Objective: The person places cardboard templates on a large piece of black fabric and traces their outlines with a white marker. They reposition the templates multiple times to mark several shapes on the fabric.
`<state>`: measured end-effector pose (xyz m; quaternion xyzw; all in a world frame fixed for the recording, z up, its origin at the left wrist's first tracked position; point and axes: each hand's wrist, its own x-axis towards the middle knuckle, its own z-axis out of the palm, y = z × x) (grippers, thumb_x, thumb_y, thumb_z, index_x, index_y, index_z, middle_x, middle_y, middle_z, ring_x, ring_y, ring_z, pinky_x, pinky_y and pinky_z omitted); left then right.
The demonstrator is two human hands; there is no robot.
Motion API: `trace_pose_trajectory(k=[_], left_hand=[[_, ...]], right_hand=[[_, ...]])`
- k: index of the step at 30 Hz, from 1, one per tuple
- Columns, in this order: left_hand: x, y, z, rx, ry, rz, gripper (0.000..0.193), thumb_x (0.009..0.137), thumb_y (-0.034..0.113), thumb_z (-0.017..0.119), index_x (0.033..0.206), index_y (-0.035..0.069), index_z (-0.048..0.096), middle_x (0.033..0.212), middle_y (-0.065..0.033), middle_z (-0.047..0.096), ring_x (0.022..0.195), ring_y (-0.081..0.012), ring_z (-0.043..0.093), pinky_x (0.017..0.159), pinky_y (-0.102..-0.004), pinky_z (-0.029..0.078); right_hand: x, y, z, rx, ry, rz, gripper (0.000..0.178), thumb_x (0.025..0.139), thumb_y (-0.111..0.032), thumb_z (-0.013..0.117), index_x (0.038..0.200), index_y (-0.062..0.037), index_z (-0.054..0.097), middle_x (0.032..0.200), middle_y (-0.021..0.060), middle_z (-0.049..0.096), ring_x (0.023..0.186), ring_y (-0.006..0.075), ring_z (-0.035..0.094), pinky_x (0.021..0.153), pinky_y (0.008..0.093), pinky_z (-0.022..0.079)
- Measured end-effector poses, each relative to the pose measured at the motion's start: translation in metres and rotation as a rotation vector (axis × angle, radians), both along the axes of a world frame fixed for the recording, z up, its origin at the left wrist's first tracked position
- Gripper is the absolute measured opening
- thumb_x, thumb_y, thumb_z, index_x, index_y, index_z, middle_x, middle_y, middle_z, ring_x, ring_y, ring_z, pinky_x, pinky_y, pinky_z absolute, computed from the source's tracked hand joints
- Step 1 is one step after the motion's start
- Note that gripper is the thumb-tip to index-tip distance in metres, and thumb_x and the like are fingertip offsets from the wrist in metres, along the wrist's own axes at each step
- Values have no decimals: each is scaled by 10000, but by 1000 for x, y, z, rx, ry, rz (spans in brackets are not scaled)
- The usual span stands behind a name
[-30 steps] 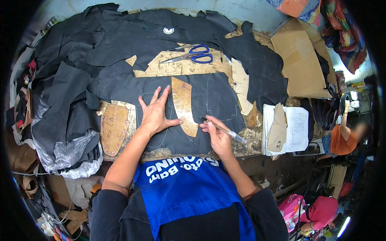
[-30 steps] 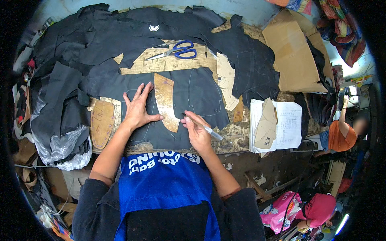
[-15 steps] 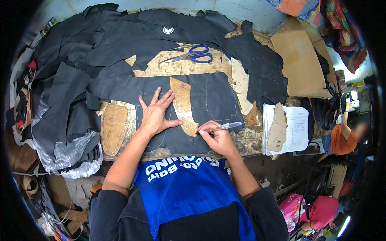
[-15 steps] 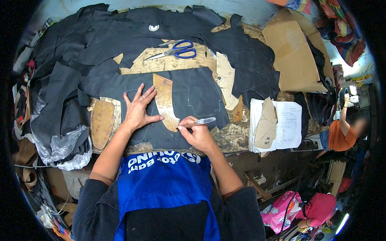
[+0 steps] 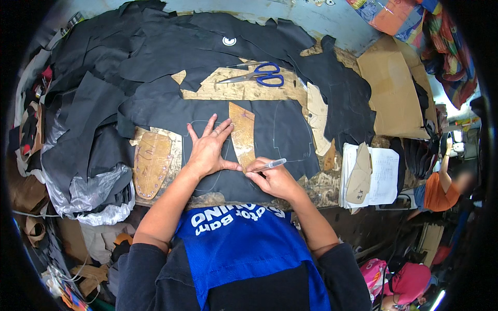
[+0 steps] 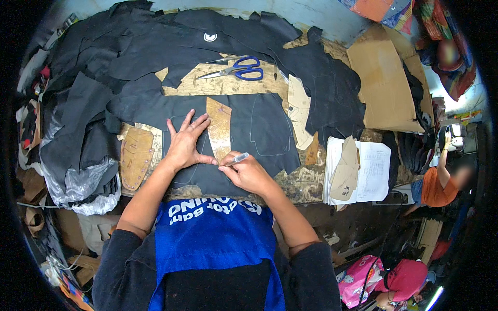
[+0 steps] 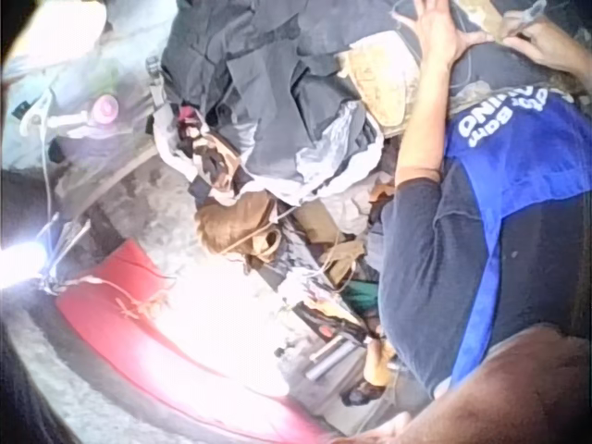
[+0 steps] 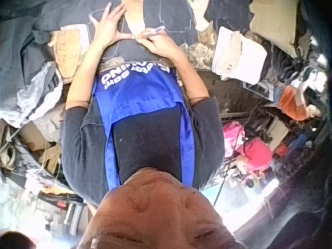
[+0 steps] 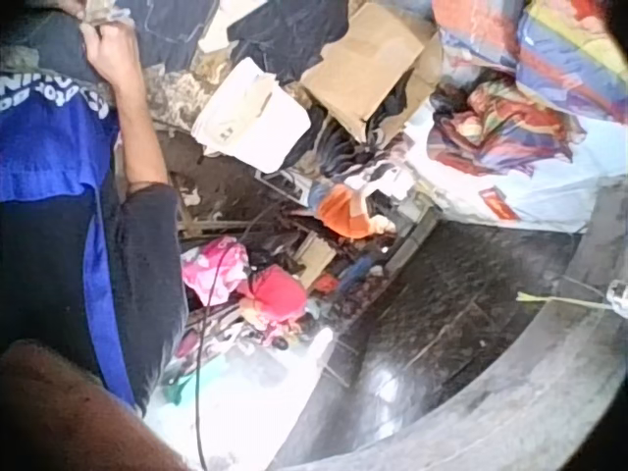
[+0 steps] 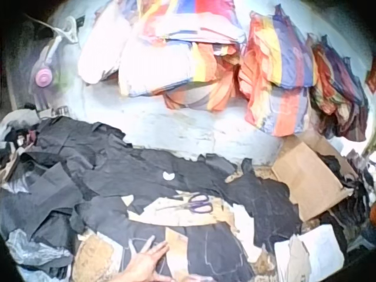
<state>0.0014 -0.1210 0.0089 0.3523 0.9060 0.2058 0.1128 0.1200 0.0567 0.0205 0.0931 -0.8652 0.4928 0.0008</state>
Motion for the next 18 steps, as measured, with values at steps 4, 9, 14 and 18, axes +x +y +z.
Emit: trace_pose_trajectory(k=[4,9,14,18], left_hand=[[-1,-1,3,-16,-19,-12,1177,362,598,813,1358,106,425,1441,-8,380,1405,-283,180,1001,-744,-3],[0,4,1,-40,-59,72,1279,398,592,819,1437,102,257,1436,-3,382,1406,-274,177,1013,-730,3],[1,5,-5,16,-32,99,1396,444,598,810,1472,78,21,1469,-46,328,1407,-266,174,1026,-712,13],[2,4,-5,-23,42,62,1199,517,631,754,1461,144,199,1496,7,290,1413,-271,153,995,-749,18]], right_hand=[[-16,-8,-4,-60,68,-50,92,804,-64,642,764,17,622,733,150,613,652,303,605,597,363,474],[-49,-13,-9,-36,104,-139,109,799,-65,640,785,43,632,723,161,621,637,306,620,590,359,484],[-91,-12,-13,-9,119,-216,139,800,-73,644,767,61,631,753,185,636,656,300,636,603,348,497],[-128,-11,-18,-9,209,-318,157,795,-60,639,743,87,622,803,205,644,691,308,647,618,350,498]])
